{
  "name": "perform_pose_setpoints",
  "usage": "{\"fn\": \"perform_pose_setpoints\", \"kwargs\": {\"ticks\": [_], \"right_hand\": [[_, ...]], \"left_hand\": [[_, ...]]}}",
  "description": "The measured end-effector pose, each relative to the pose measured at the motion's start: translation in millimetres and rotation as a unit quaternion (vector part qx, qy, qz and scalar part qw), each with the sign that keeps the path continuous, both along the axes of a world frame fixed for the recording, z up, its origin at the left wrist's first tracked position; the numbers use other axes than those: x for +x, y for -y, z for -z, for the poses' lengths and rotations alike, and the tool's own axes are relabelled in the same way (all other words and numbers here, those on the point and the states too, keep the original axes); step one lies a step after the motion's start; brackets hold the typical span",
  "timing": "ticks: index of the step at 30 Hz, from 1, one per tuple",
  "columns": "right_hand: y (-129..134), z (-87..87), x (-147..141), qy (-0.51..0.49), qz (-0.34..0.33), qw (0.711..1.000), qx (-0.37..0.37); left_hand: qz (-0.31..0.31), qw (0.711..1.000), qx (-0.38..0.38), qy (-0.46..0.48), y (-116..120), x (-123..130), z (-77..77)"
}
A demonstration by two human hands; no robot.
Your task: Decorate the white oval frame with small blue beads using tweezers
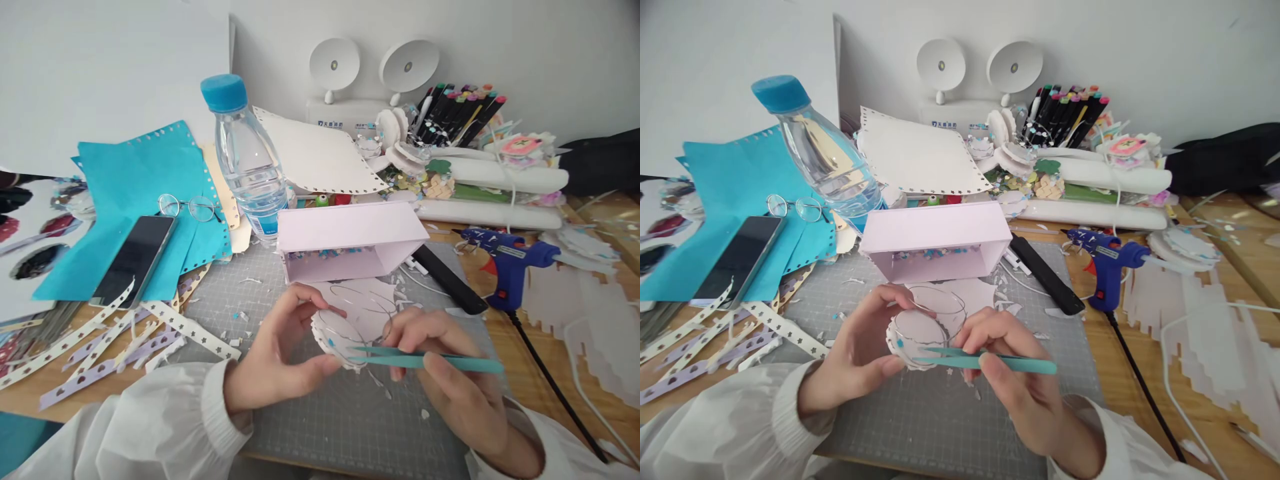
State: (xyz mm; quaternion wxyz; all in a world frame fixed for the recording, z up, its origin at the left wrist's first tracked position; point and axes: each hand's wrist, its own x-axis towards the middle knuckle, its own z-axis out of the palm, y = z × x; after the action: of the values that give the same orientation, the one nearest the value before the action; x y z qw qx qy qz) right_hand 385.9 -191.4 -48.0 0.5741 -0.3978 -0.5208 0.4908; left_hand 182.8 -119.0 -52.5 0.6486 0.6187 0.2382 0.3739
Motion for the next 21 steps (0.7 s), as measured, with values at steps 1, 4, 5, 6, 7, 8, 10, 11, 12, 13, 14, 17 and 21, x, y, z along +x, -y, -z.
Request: {"fn": "perform_pose_setpoints", "kwargs": {"ticks": [1, 4, 5, 6, 7, 8, 10, 11, 12, 13, 14, 17, 21], "right_hand": [[-0.3, -0.4, 0.7, -0.002, 0.001, 1.0, 0.004], [-0.1, -2.1, -0.1, -0.01, 0.027, 0.999, 0.032], [0.4, -2.7, -1.2, -0.008, 0.043, 0.998, 0.04], [1.1, -3.3, -2.7, -0.003, 0.061, 0.997, 0.043], [1.9, -3.8, -4.4, 0.004, 0.082, 0.995, 0.047], [2.7, -4.2, -6.3, 0.013, 0.101, 0.993, 0.051], [4.0, -5.0, -9.8, 0.024, 0.125, 0.99, 0.059], [4.3, -5.3, -11.2, 0.025, 0.131, 0.989, 0.065], [4.5, -5.6, -12.3, 0.024, 0.131, 0.988, 0.072], [4.5, -5.9, -13.1, 0.021, 0.13, 0.988, 0.079], [4.5, -6.2, -13.5, 0.018, 0.126, 0.988, 0.085], [5.1, -6.9, -13.4, 0.012, 0.106, 0.99, 0.093], [7.9, -6.5, -13.6, 0.0, 0.108, 0.991, 0.083]], "left_hand": [[0.01, 1.0, -0.02, 0.009, -0.6, 0.4, -1.0], [0.017, 0.999, -0.035, 0.02, -1.4, 0.8, -1.7], [0.01, 0.999, -0.025, 0.021, -1.3, 0.7, -1.0], [-0.001, 1.0, -0.011, 0.02, -1.1, 0.7, 0.2], [-0.014, 1.0, 0.004, 0.017, -0.8, 0.7, 1.5], [-0.026, 0.999, 0.019, 0.014, -0.5, 0.9, 2.8], [-0.036, 0.999, 0.034, 0.009, 0.1, 1.3, 4.9], [-0.033, 0.999, 0.035, 0.008, 0.3, 1.7, 5.5], [-0.027, 0.999, 0.033, 0.009, 0.4, 2.0, 5.9], [-0.022, 0.999, 0.029, 0.013, 0.5, 2.3, 6.0], [-0.017, 0.999, 0.025, 0.018, 0.6, 2.6, 6.0], [-0.01, 0.999, 0.009, 0.033, 0.6, 3.0, 5.1], [-0.008, 0.999, -0.002, 0.045, 0.2, 2.8, 3.4]]}}
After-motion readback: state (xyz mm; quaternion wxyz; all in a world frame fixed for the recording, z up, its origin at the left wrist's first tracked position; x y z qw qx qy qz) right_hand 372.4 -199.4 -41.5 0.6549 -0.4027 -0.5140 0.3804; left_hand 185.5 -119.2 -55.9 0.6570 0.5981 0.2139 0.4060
